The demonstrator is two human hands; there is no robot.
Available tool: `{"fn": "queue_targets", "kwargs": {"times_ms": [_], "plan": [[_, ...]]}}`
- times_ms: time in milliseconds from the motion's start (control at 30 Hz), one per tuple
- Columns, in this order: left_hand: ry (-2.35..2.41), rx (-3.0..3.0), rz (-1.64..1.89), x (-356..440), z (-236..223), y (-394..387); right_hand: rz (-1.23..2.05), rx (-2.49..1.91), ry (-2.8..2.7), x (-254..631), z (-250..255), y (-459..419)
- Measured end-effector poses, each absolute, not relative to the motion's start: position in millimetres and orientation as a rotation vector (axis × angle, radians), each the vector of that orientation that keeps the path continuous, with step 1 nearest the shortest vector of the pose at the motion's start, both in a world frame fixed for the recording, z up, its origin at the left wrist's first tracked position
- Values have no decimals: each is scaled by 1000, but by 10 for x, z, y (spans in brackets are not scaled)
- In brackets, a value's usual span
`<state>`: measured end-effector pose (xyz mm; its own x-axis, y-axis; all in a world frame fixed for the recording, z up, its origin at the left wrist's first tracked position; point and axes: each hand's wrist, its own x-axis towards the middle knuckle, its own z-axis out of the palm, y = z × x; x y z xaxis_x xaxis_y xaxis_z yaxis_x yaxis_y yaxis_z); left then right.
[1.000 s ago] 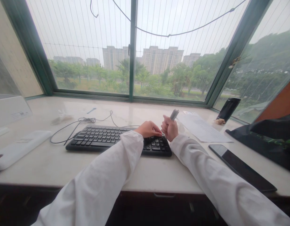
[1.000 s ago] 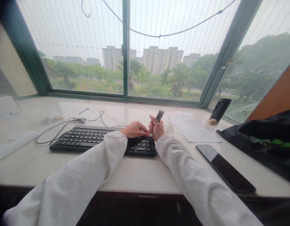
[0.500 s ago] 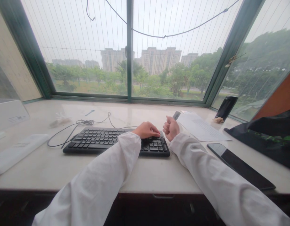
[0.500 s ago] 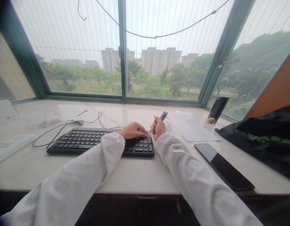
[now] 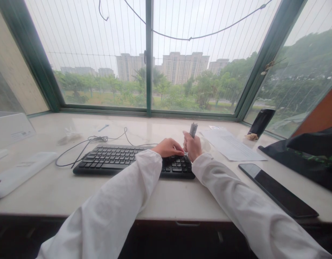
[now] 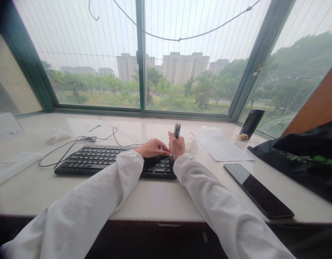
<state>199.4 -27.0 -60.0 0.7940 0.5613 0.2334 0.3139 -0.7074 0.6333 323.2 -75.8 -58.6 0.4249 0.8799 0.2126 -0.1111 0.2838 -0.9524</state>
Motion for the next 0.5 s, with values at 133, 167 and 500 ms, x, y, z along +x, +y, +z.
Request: {"fn": "queue_targets", "kwargs": {"times_ms": [133, 167, 500], "plan": [[634, 2457, 556, 1989, -552, -310, 788, -970, -833, 3301, -532, -781], [633, 2487, 561, 1990, -535, -327, 788, -949, -822, 3339, -500, -792], [651, 2671, 414, 1893, -380, -324, 767, -884, -765, 3565, -332, -867]]}}
